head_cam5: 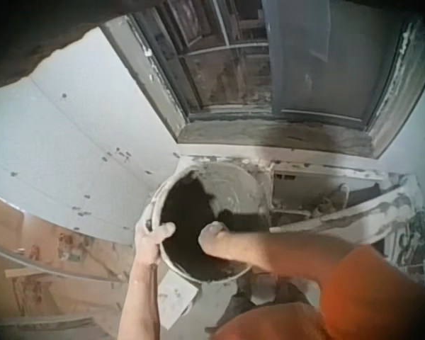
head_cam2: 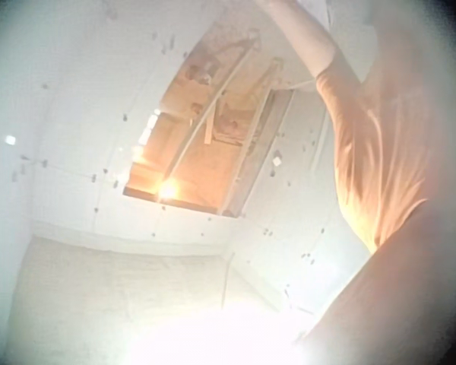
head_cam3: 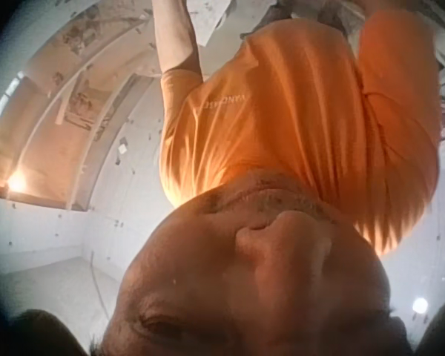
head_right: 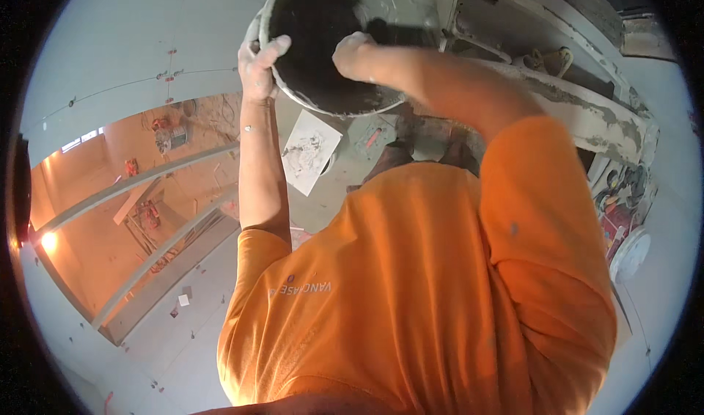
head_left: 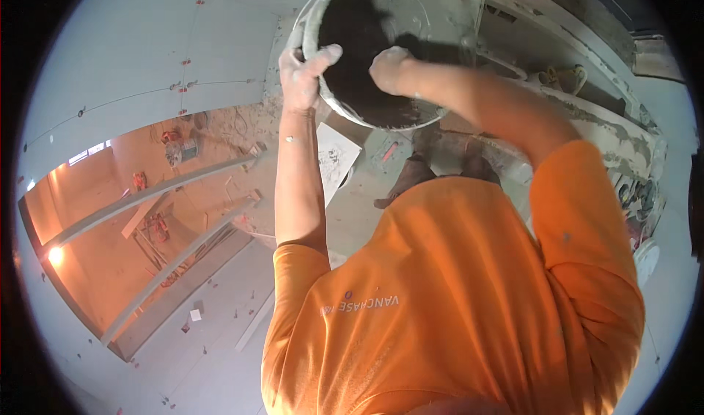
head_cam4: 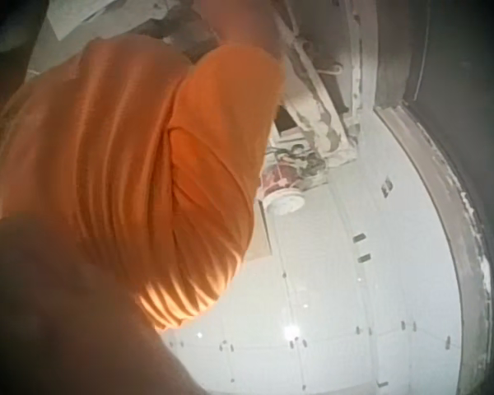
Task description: Apply adhesive to a large tile and install it onto a wall structure.
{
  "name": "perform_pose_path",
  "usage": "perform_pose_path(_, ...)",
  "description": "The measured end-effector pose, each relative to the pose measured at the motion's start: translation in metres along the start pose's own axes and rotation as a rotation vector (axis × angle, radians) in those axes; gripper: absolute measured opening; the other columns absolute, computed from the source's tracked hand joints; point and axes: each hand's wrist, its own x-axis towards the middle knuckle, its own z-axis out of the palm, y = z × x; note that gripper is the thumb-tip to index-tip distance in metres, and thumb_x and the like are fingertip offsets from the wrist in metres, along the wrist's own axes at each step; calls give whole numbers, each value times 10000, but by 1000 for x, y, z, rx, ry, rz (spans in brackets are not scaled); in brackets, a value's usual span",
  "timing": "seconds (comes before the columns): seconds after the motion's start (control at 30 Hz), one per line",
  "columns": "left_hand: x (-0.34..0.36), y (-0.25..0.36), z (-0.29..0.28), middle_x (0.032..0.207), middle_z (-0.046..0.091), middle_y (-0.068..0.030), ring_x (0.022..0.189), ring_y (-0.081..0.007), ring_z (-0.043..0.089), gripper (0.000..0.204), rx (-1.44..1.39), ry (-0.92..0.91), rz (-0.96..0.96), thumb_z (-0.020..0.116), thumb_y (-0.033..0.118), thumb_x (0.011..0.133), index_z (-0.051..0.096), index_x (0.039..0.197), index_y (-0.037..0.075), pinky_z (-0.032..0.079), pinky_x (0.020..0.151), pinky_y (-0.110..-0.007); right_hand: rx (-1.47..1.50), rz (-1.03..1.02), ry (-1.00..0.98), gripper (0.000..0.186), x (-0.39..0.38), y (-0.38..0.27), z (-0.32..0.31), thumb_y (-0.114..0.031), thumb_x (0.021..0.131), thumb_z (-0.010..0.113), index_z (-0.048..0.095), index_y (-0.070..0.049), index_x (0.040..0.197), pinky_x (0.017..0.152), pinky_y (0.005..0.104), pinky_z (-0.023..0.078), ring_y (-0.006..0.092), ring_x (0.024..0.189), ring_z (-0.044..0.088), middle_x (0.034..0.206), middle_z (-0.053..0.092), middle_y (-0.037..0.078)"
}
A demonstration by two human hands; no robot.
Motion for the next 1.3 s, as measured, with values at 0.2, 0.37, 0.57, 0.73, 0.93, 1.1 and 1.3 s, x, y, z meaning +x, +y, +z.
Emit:
perform_pose_path(0.2, -2, 2, -24, 1249, 628, -141, 1095, -229, 610, 628, -192, 40, -5, 702, 104, 787, 518, 1368, -51, 468, 983, -335, 978, 238, 18, 221, 30, 70, -85, -36, 822, 526, 693, 61, 928, 462, 437, 525, 337, 565, 662, 756, 691, 195)
perform_pose_path(0.37, 12, 2, -23, 1258, 632, -147, 1099, -231, 611, 617, -49, -88, 2, 700, 128, 797, 530, 1363, -48, 463, 987, -337, 151, 130, 107, 303, 51, 10, -89, -242, 862, 580, 730, -171, 1116, 894, 424, 512, 219, 1101, 635, 1245, 680, 36)
perform_pose_path(0.57, 21, 1, -5, 1215, 653, -134, 1080, -223, 616, 609, 63, -169, 18, 720, 155, 785, 562, 1337, -48, 459, 978, -332, -609, -270, 69, 387, 7, -56, -76, -191, 864, 630, 703, -113, 1236, 973, 436, 488, 261, 1189, 611, 1313, 646, 98)
perform_pose_path(0.73, 16, 4, 6, 1184, 664, -113, 1069, -209, 609, 623, 102, -144, 80, 761, 162, 749, 588, 1313, -41, 449, 979, -326, -155, 47, -182, 412, -17, -4, -74, -133, 794, 713, 705, -57, 1199, 930, 447, 506, 280, 1176, 614, 1261, 648, 193)
perform_pose_path(0.93, 11, 6, 35, 1192, 666, -107, 1089, -222, 598, 652, 263, -203, 297, 813, 176, 684, 617, 1270, -35, 434, 1009, -342, 716, 344, 320, 433, -21, -8, -17, -138, 746, 742, 704, -24, 1162, 842, 435, 551, 337, 1119, 655, 1118, 691, 229)
perform_pose_path(1.1, -2, 7, 34, 1183, 673, -117, 1086, -231, 604, 653, 271, -150, 254, 818, 179, 670, 625, 1257, -32, 436, 1009, -345, 0, 531, -25, 419, -29, -7, -28, -149, 737, 723, 708, -6, 1130, 892, 396, 547, 355, 1144, 647, 1068, 715, 207)
perform_pose_path(1.3, -11, 2, 30, 1314, 602, -149, 1211, -247, 541, 697, 313, -142, 228, 781, 184, 667, 597, 1297, -53, 376, 1075, -350, 663, 317, 724, 319, -38, 19, -33, -146, 802, 629, 714, 70, 1020, 876, 448, 553, 295, 1070, 692, 1100, 695, 268)
